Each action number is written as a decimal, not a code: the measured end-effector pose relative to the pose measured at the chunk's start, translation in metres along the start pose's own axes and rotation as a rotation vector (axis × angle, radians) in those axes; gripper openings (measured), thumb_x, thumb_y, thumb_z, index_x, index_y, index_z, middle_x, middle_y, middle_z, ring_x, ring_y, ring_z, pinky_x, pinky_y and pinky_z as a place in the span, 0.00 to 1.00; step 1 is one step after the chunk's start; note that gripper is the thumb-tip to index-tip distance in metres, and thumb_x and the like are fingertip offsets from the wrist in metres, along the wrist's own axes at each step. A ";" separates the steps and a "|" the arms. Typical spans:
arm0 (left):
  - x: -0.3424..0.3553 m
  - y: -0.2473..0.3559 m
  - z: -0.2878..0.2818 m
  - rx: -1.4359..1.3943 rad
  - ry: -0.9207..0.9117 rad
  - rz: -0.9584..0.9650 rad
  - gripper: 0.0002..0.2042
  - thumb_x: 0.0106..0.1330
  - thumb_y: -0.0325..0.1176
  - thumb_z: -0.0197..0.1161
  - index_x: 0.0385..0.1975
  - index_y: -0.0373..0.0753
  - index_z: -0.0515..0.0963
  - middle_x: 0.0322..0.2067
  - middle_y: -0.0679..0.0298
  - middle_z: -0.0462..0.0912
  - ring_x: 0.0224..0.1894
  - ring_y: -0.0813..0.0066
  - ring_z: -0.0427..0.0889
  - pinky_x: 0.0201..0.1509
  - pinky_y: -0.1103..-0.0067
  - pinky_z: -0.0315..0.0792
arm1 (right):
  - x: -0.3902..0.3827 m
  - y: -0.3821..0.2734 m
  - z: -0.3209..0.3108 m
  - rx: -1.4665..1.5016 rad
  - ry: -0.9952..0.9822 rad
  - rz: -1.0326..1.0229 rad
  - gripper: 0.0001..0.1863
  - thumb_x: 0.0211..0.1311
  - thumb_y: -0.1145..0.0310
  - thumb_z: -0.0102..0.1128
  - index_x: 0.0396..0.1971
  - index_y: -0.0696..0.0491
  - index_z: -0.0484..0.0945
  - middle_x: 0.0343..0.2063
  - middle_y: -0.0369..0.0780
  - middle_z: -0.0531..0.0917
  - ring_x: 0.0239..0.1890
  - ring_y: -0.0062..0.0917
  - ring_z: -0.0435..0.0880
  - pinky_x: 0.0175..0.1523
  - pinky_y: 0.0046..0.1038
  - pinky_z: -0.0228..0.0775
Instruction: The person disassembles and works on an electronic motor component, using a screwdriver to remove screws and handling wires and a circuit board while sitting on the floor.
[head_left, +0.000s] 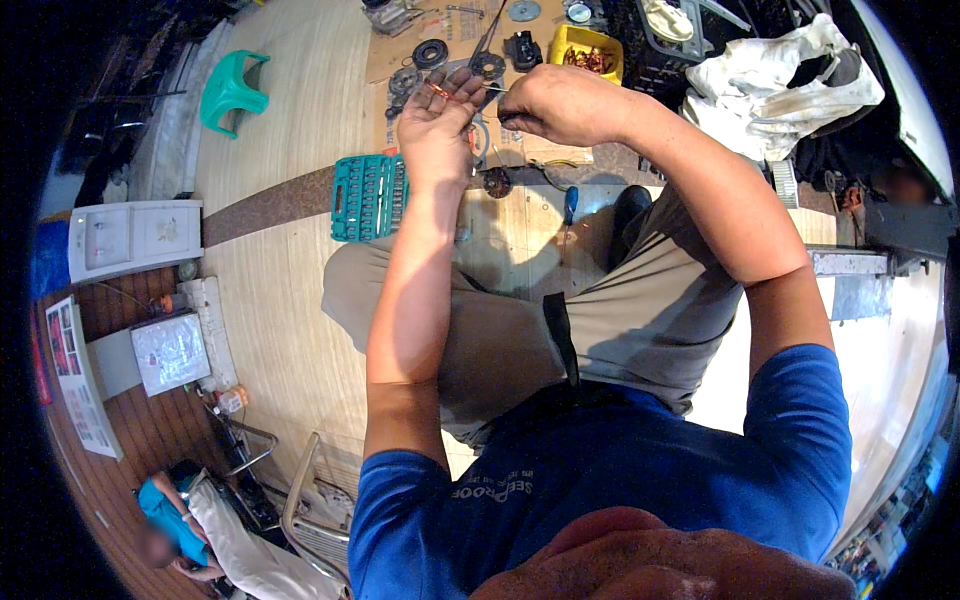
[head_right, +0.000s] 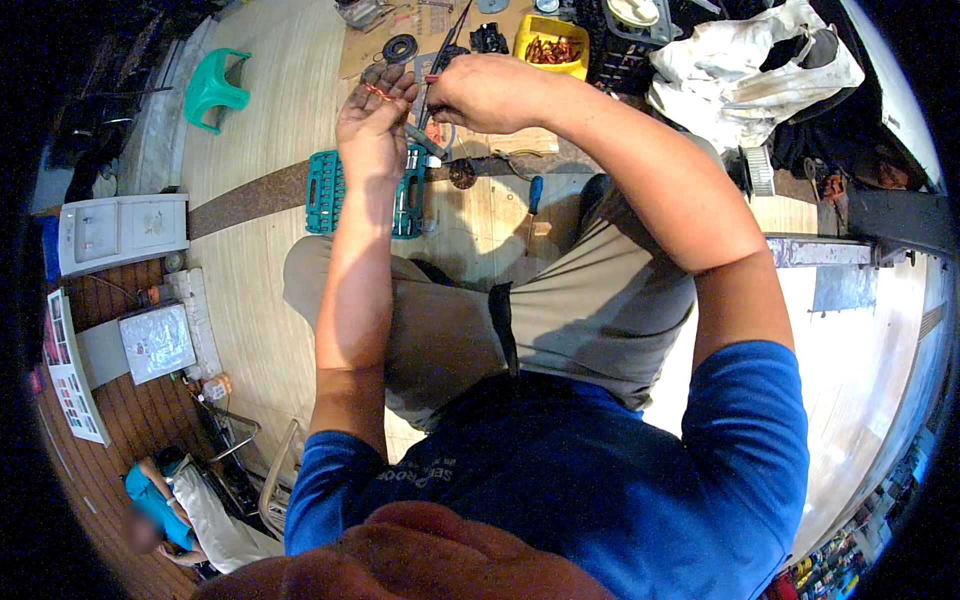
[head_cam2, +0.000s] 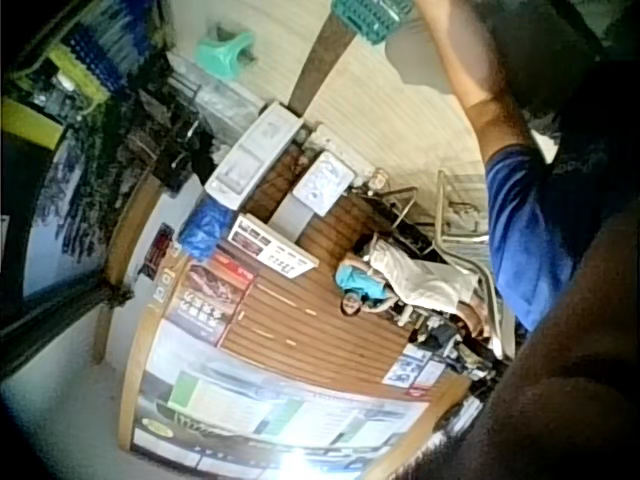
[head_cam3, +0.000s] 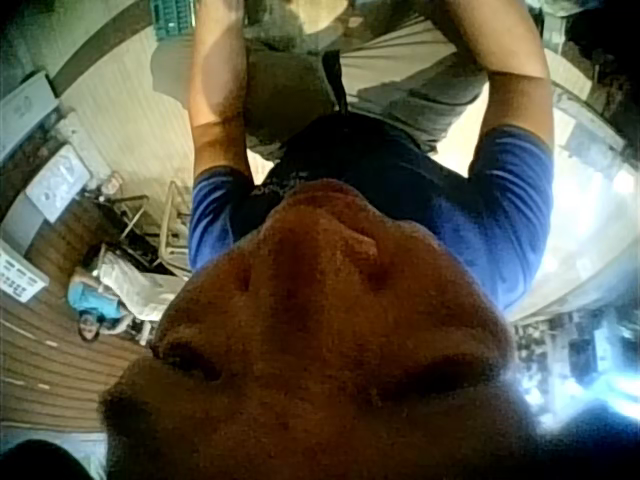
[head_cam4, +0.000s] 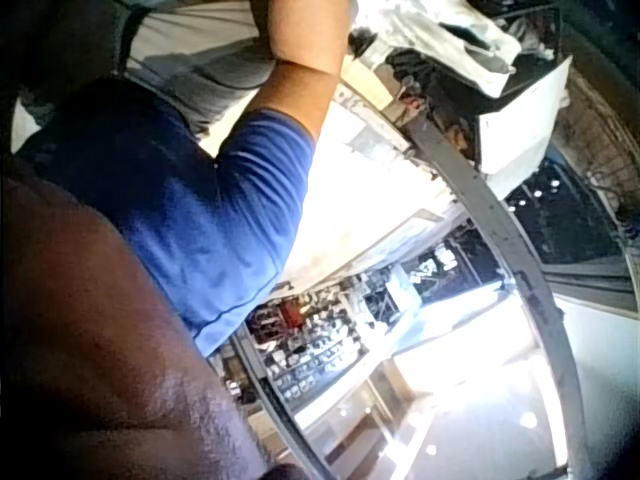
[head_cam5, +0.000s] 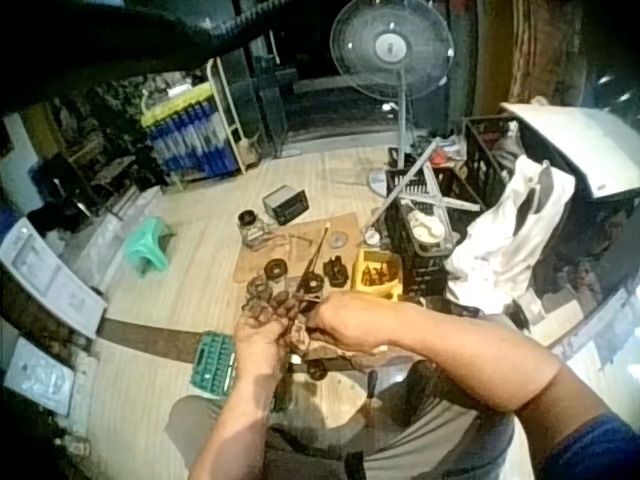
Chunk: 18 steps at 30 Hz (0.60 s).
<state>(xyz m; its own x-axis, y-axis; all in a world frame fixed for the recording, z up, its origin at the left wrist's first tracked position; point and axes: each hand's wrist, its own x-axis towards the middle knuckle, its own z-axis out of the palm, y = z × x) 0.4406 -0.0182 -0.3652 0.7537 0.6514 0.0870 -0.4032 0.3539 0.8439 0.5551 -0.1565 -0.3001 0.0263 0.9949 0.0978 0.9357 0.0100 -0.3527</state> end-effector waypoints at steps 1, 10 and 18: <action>-0.001 0.000 0.001 0.001 0.000 0.001 0.19 0.56 0.12 0.50 0.49 0.27 0.66 0.47 0.50 0.76 0.49 0.61 0.78 0.54 0.71 0.74 | 0.000 0.000 0.000 0.000 0.001 -0.001 0.09 0.56 0.64 0.58 0.30 0.55 0.78 0.27 0.49 0.80 0.35 0.45 0.79 0.41 0.44 0.71; 0.000 0.003 0.005 0.046 -0.060 -0.050 0.18 0.55 0.10 0.49 0.47 0.23 0.62 0.46 0.46 0.75 0.46 0.59 0.79 0.52 0.70 0.75 | 0.000 -0.003 -0.003 -0.110 0.163 0.052 0.11 0.53 0.61 0.60 0.34 0.51 0.79 0.29 0.45 0.81 0.36 0.41 0.80 0.40 0.41 0.72; -0.004 0.006 0.005 0.053 -0.059 -0.162 0.16 0.56 0.13 0.50 0.46 0.24 0.68 0.46 0.51 0.78 0.46 0.65 0.80 0.50 0.75 0.76 | 0.002 -0.003 0.001 -0.236 0.257 -0.004 0.16 0.52 0.55 0.62 0.33 0.51 0.77 0.27 0.41 0.80 0.35 0.39 0.81 0.37 0.39 0.72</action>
<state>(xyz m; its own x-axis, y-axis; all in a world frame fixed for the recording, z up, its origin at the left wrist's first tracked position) 0.4383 -0.0221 -0.3578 0.8361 0.5481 -0.0226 -0.2477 0.4140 0.8759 0.5521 -0.1542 -0.3000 0.0820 0.9366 0.3408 0.9908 -0.0396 -0.1296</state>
